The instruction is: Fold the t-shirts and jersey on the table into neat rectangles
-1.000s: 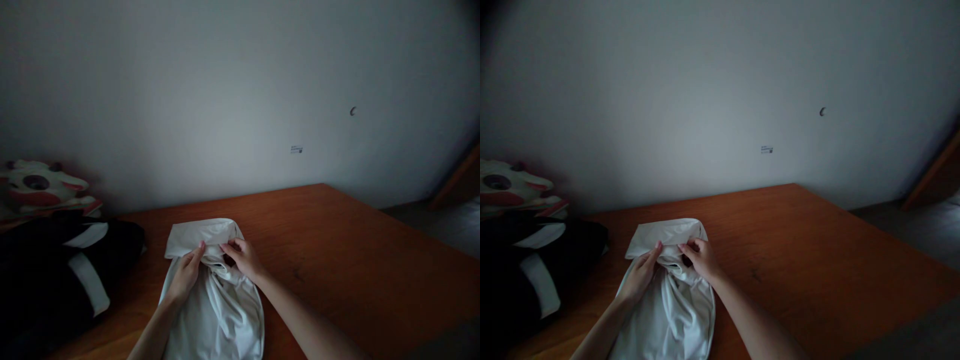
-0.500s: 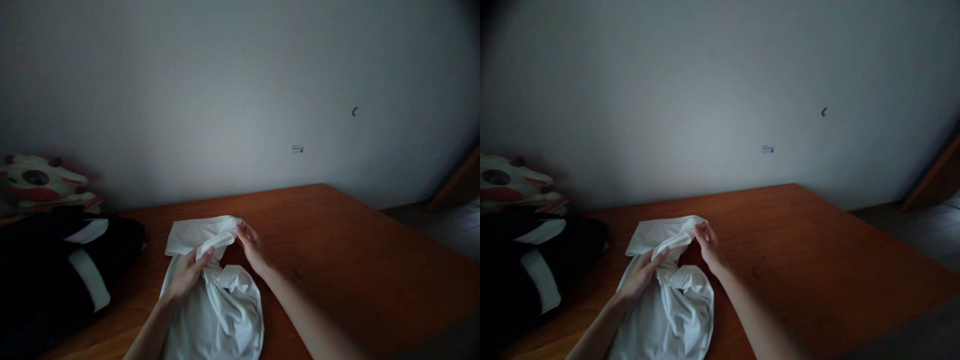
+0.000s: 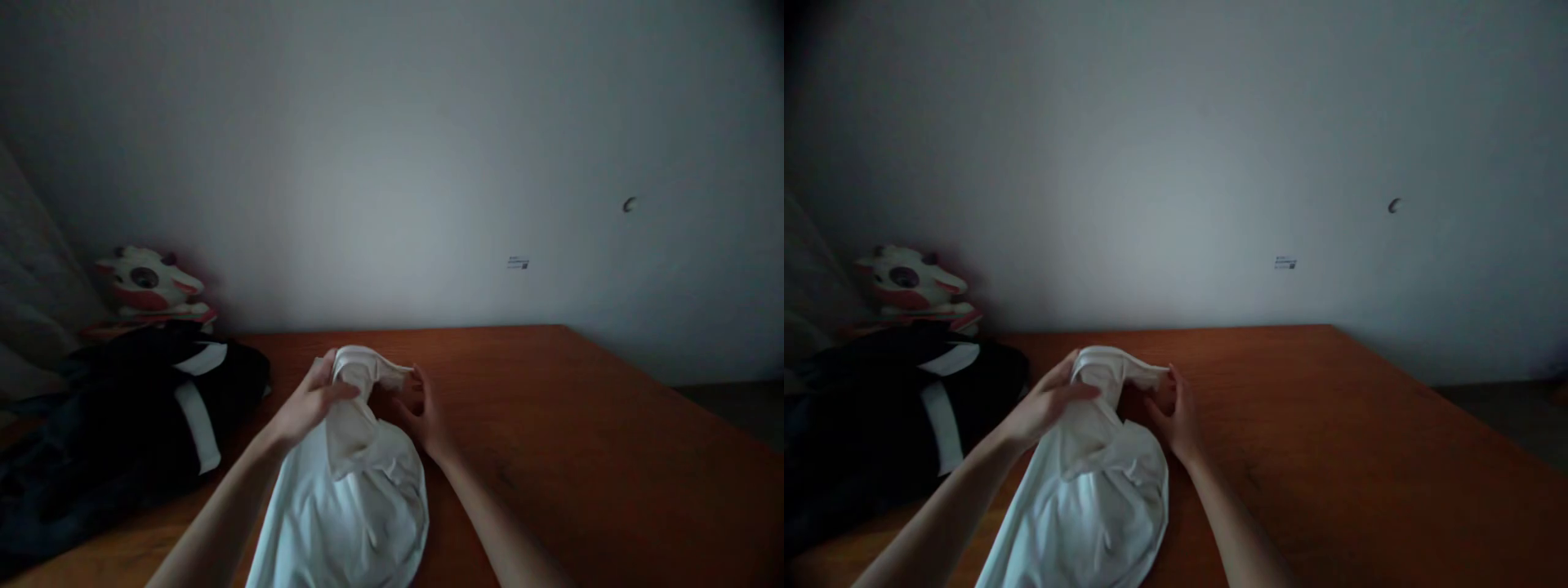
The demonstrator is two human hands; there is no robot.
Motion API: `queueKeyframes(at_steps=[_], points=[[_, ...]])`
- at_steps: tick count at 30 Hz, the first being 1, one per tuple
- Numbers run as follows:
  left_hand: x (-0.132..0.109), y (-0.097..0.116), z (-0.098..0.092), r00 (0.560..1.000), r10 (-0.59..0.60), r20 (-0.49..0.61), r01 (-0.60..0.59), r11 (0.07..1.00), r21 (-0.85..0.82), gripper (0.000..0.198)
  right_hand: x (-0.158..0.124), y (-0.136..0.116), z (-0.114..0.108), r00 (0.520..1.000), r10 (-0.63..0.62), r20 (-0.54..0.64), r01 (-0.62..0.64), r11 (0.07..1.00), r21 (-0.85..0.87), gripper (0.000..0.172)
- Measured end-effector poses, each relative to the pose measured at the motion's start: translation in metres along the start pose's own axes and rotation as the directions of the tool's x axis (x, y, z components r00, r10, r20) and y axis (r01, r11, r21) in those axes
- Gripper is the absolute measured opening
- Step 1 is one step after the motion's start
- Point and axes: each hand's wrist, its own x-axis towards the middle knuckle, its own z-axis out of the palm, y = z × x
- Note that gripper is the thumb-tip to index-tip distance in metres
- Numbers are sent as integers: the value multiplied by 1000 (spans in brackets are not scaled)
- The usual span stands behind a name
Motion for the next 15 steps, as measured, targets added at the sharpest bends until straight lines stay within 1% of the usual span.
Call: queueKeyframes(at_steps=[1, 2, 4, 5, 6, 7, 8, 9, 10, 11, 12, 13, 15], points=[[3, 10, -4, 999, 13, -38, -18, 992, -125, 36, -1, -2, 0, 1000, 18, 18, -18, 1000, -3, 79], [5, 17, -7, 995, 2, -96, -23, 976, -217, 37, -2, -6, -1, 998, 35, 48, -36, 999, 4, 79], [8, 20, -8, 974, -72, -216, 5, 955, -295, 32, -7, -15, 0, 987, 64, 144, -74, 995, 65, 80], [9, 16, -5, 964, -108, -243, 34, 956, -291, 29, -10, -21, 2, 976, 69, 209, -97, 987, 128, 84], [8, 11, -1, 965, -123, -230, 61, 964, -258, 26, -13, -27, 4, 957, 63, 283, -125, 971, 205, 90], [7, 6, 4, 978, -112, -178, 75, 976, -203, 24, -17, -34, 6, 933, 51, 357, -160, 946, 281, 96], [6, 0, 9, 992, -78, -96, 64, 988, -138, 24, -20, -40, 9, 908, 41, 418, -198, 919, 340, 99], [3, -5, 14, 999, -34, -1, 34, 997, -75, 23, -23, -45, 12, 887, 46, 459, -237, 899, 368, 97], [1, -9, 19, 997, 3, 82, -1, 1000, -25, 24, -25, -49, 15, 874, 73, 481, -273, 892, 361, 90], [-1, -13, 21, 991, 28, 133, -29, 1000, 5, 25, -26, -52, 17, 867, 117, 484, -304, 894, 329, 79], [-4, -16, 22, 990, 43, 137, -45, 999, 15, 26, -26, -54, 17, 866, 166, 471, -330, 898, 291, 68], [-8, -20, 22, 993, 55, 102, -58, 998, 24, 27, -25, -56, 17, 872, 211, 442, -352, 897, 267, 60], [-17, -31, 18, 998, 69, -7, -68, 993, 100, 30, -21, -56, 16, 880, 275, 387, -401, 866, 297, 55]])
